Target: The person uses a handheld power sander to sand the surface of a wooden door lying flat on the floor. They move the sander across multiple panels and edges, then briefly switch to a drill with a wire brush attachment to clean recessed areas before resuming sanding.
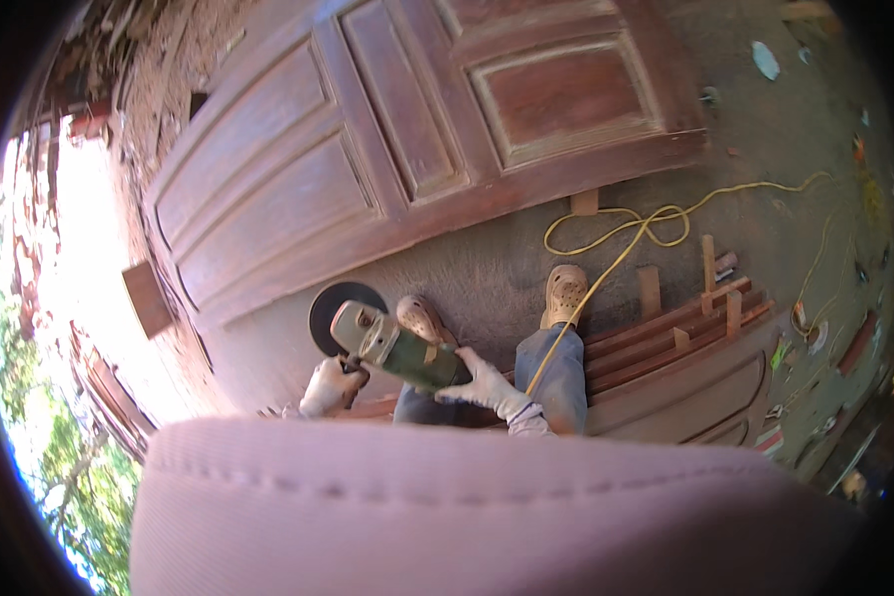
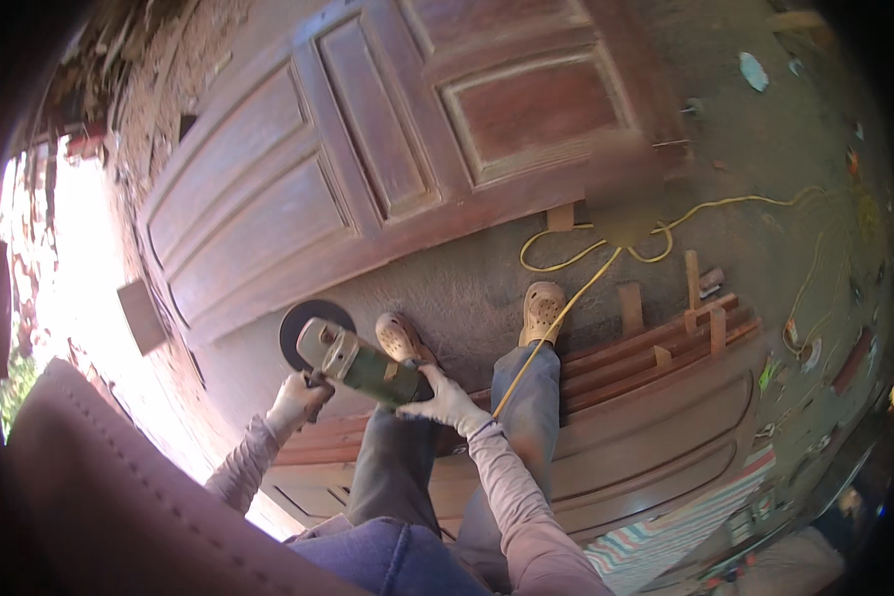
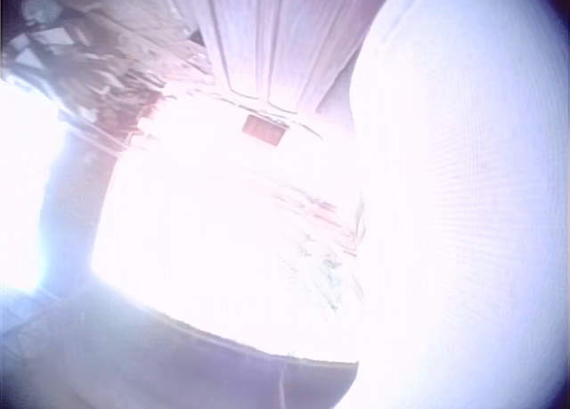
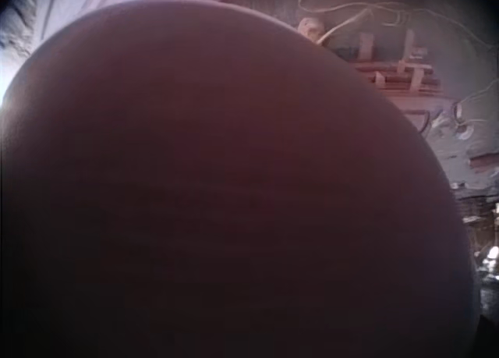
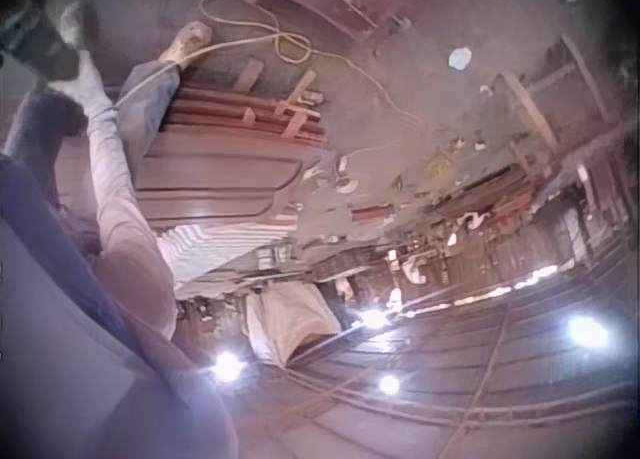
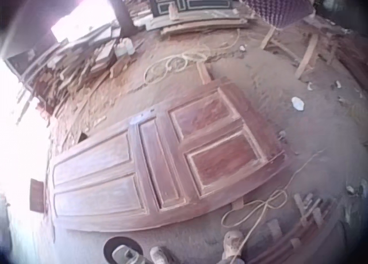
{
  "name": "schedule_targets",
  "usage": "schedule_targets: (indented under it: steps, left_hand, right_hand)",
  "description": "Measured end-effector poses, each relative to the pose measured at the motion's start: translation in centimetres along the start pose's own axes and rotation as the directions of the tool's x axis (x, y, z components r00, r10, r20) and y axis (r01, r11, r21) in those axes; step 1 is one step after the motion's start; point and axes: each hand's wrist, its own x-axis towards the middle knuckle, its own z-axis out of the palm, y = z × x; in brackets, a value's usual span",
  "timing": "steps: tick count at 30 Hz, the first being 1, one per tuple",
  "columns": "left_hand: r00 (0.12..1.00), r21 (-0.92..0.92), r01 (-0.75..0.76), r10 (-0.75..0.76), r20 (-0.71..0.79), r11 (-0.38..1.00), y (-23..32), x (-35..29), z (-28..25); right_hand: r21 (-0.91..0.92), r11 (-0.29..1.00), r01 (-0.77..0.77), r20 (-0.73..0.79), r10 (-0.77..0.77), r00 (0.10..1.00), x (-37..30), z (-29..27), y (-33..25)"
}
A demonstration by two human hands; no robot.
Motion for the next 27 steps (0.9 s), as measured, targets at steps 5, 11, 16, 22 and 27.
schedule_targets:
  steps: [5,11,16,22,27]
  left_hand:
    - [0.994,-0.104,-0.068,0.077,0.078,0.992,0.1,-8.6,-4.9]
    - [0.987,-0.414,-0.043,0.102,0.122,0.909,2.4,-19.6,-7.2]
    - [0.988,-0.394,-0.119,0.149,0.045,0.911,3.9,-24.8,-5.9]
    - [0.958,-0.353,-0.271,0.287,-0.009,0.895,11.9,-31.0,-2.6]
    - [0.924,-0.337,-0.355,0.383,0.017,0.872,17.9,-34.9,0.9]
  right_hand:
    - [-0.126,0.984,-0.129,0.17,0.15,0.974,-7.0,3.9,-2.8]
    - [-0.408,0.912,-0.048,-0.09,0.012,0.996,-15.7,2.9,-11.8]
    - [-0.494,0.87,-0.007,-0.254,-0.136,0.958,-23.1,0.5,-15.9]
    - [-0.514,0.855,0.066,-0.312,-0.258,0.914,-30.1,-5.4,-17.8]
    - [-0.528,0.837,0.145,-0.301,-0.344,0.889,-34.1,-11.4,-17.3]
